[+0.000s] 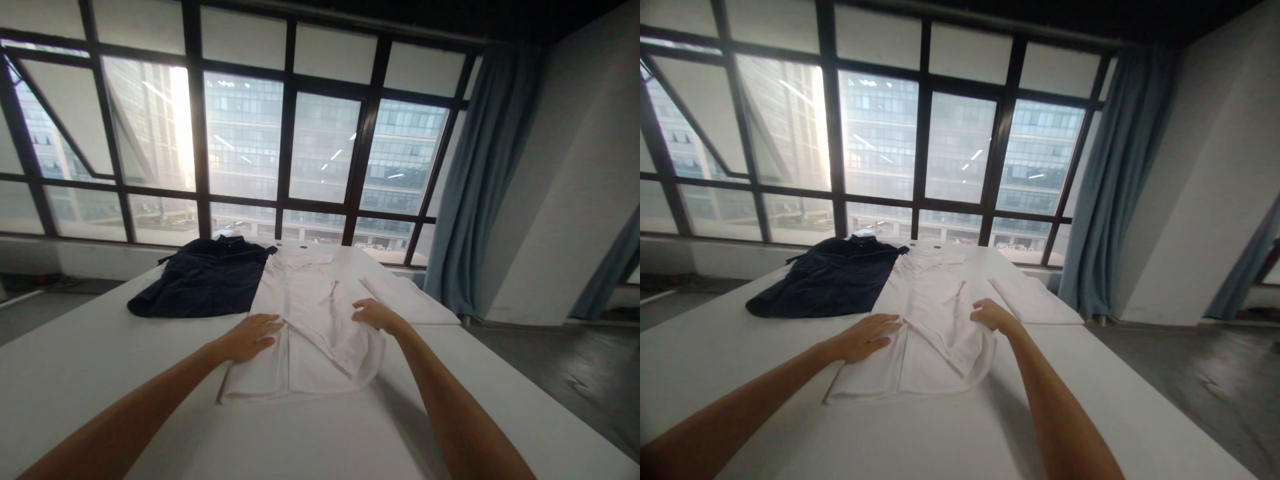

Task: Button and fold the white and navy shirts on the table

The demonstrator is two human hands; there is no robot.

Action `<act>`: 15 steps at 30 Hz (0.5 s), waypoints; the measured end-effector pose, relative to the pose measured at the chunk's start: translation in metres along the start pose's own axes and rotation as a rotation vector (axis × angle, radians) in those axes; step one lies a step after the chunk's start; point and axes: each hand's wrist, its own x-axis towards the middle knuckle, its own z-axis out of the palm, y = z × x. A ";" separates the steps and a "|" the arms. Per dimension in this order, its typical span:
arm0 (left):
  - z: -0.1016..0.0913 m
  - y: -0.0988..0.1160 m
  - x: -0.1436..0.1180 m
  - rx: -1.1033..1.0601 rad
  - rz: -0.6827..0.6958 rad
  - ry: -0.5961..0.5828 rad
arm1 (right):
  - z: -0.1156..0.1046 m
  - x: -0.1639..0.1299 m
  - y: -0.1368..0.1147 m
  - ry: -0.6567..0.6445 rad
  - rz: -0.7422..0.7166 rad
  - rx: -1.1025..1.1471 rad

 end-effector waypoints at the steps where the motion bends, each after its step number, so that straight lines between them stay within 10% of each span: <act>1: -0.003 0.001 0.001 -0.001 0.046 0.006 | 0.005 -0.001 -0.005 -0.010 -0.020 0.028; 9: -0.013 0.018 0.020 -0.056 0.051 0.231 | 0.024 -0.007 -0.025 -0.022 0.007 0.107; 15: 0.001 0.011 0.017 -0.101 0.052 0.119 | 0.034 -0.014 -0.037 0.074 -0.060 0.098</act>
